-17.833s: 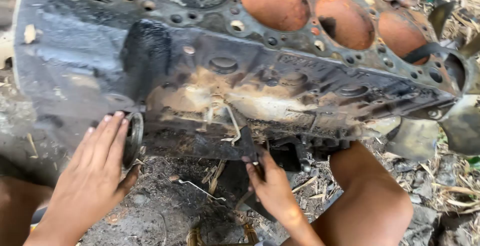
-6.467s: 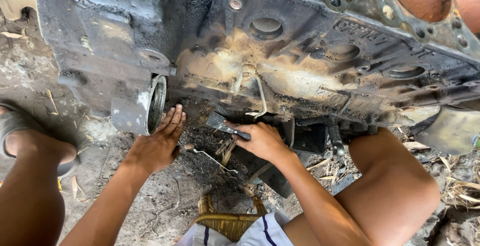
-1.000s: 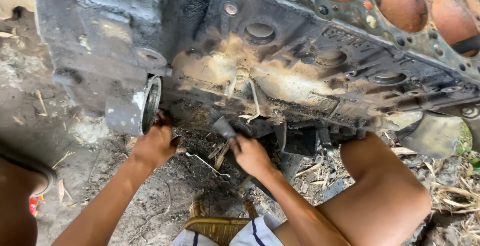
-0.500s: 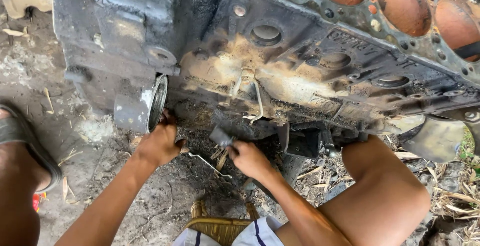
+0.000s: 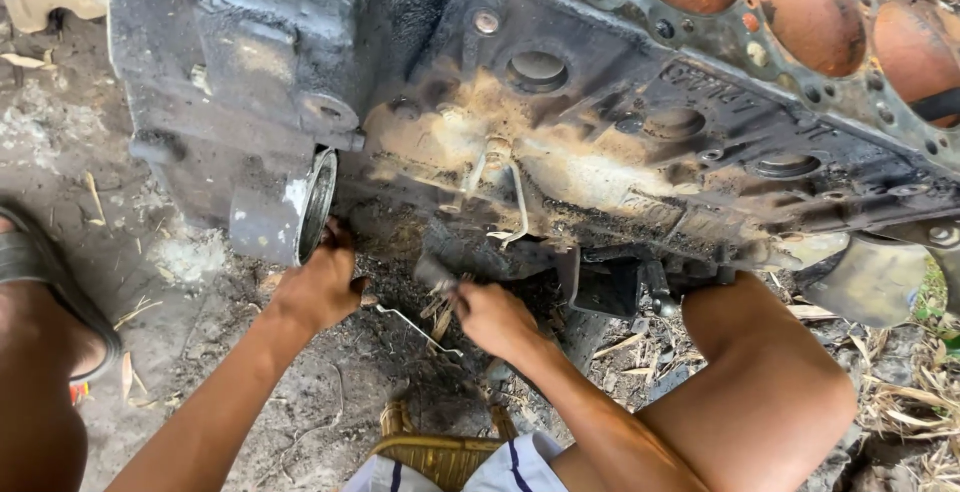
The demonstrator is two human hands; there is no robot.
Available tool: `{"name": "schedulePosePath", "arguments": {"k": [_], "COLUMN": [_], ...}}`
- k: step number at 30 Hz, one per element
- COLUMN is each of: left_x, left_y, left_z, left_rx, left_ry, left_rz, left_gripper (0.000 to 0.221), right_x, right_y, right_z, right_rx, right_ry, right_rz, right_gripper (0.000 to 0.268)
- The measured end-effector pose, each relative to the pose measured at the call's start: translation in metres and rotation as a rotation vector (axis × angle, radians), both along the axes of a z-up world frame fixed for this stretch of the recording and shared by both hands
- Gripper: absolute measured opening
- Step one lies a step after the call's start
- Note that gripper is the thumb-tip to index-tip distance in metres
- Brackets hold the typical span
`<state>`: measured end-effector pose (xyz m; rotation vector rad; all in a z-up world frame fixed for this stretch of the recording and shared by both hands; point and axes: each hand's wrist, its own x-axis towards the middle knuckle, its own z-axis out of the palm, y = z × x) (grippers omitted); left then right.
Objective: Scraping dirt and grime off a rusty engine block using a hand tool
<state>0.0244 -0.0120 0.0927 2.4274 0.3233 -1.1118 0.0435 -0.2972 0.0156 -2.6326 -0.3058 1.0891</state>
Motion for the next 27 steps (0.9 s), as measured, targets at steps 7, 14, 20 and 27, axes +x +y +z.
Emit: {"name": "schedulePosePath", "arguments": {"k": [7, 14, 20, 27], "left_x": [-0.021, 0.004, 0.0, -0.002], "left_y": [0.011, 0.011, 0.008, 0.007], "left_z": [-0.086, -0.024, -0.031, -0.018], "left_rx": [0.385, 1.154, 1.012, 1.221], "left_ry": [-0.159, -0.351, -0.256, -0.371], "left_rz": [-0.669, -2.009, -1.679, -2.031], "left_gripper": [0.097, 0.068, 0.06, 0.047], "right_x": [-0.01, -0.012, -0.005, 0.011], "right_y": [0.008, 0.001, 0.002, -0.006], "right_z": [0.02, -0.008, 0.023, -0.013], "right_rx": [-0.077, -0.013, -0.05, -0.039], "right_ry": [-0.023, 0.071, 0.214, 0.308], "right_rz": [0.008, -0.134, -0.089, -0.117], "right_gripper": [0.041, 0.048, 0.055, 0.058]}}
